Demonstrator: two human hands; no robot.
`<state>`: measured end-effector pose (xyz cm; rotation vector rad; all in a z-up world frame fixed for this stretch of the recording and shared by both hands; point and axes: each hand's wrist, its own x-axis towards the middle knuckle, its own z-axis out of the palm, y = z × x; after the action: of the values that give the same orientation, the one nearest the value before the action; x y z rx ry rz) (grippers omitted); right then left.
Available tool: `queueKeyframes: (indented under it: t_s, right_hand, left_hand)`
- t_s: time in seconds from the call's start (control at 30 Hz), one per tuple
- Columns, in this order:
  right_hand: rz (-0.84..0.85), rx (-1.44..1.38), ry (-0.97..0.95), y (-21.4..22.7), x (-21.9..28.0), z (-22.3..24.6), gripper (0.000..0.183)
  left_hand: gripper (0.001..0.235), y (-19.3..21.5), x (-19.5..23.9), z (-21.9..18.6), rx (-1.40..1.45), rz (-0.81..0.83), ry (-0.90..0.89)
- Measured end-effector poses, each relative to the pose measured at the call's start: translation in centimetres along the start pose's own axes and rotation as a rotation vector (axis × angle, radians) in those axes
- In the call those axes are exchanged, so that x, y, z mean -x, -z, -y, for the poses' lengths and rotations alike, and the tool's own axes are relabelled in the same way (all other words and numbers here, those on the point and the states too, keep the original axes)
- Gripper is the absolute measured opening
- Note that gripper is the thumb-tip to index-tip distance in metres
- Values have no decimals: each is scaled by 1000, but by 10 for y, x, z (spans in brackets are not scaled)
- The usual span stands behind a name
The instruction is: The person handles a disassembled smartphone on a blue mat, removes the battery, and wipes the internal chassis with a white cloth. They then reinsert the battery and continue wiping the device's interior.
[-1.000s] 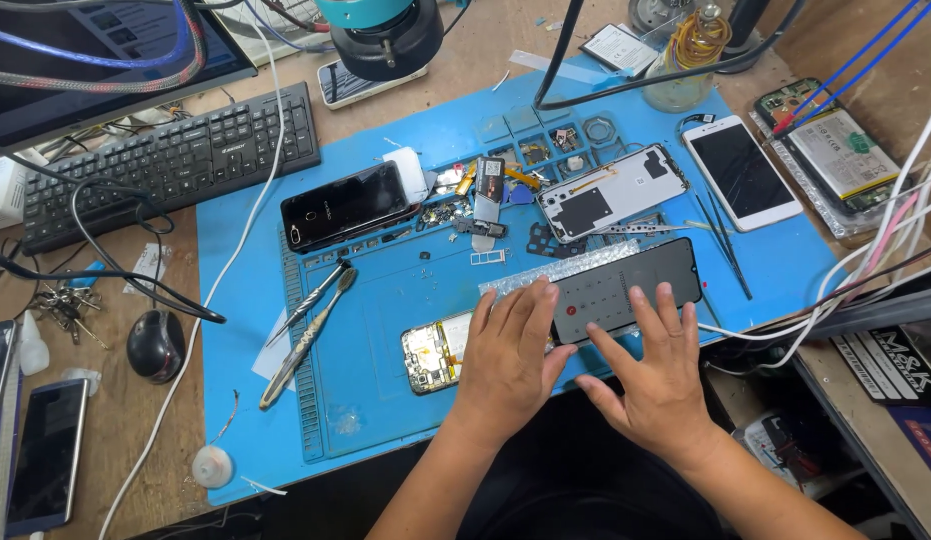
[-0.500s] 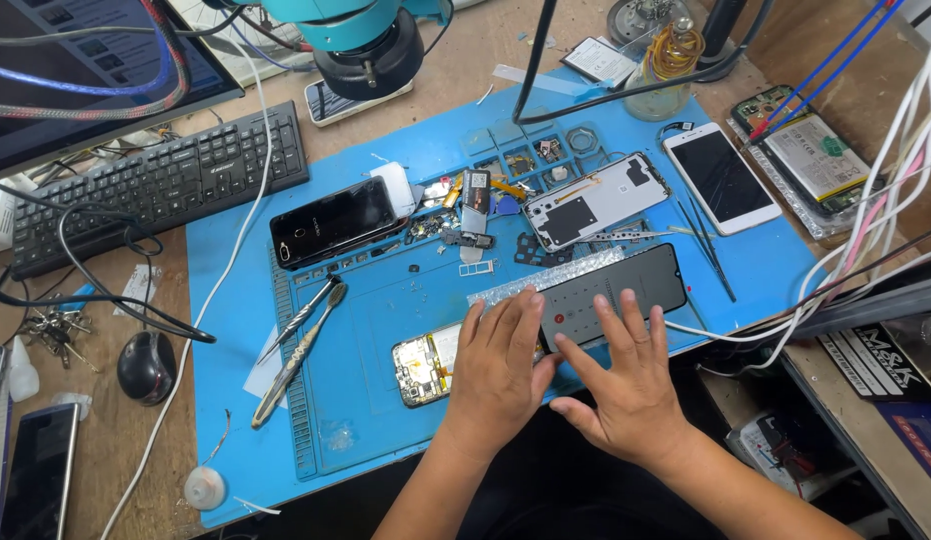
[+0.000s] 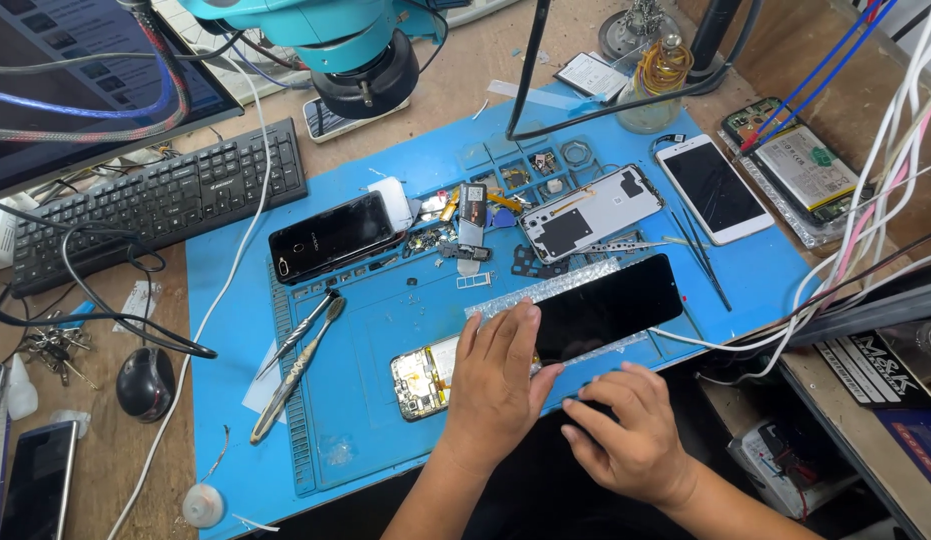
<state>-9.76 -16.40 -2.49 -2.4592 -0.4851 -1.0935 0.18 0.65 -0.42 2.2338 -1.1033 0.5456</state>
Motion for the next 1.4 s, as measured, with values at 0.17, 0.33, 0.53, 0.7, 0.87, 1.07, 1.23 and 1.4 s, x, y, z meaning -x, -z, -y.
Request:
queueKeyframes:
  t_s: [0.17, 0.33, 0.53, 0.7, 0.87, 1.07, 1.23, 1.4]
  right_hand:
    - [51, 7, 11, -3, 12, -4, 20]
    - [29, -8, -35, -6, 14, -4, 19]
    - [19, -22, -32, -4, 13, -4, 15]
    - [22, 60, -129, 10, 4, -16, 29]
    - [104, 361, -437, 16, 13, -64, 64]
    - [175, 305, -414, 7, 7, -49, 66]
    - [190, 185, -225, -10, -2, -7, 71]
    - [215, 52, -225, -11, -8, 4, 57]
  left_hand:
    - [92, 1, -2, -1, -24, 9, -12]
    - [65, 3, -6, -5, -27, 7, 4]
    - [64, 3, -7, -6, -28, 19, 12]
    - [67, 3, -8, -8, -45, 2, 7]
    - [70, 2, -5, -7, -29, 27, 17]
    - [70, -1, -5, -5, -38, 40, 26]
    - [69, -3, -2, -3, -52, 23, 1]
    - [79, -4, -1, -2, -47, 56, 15]
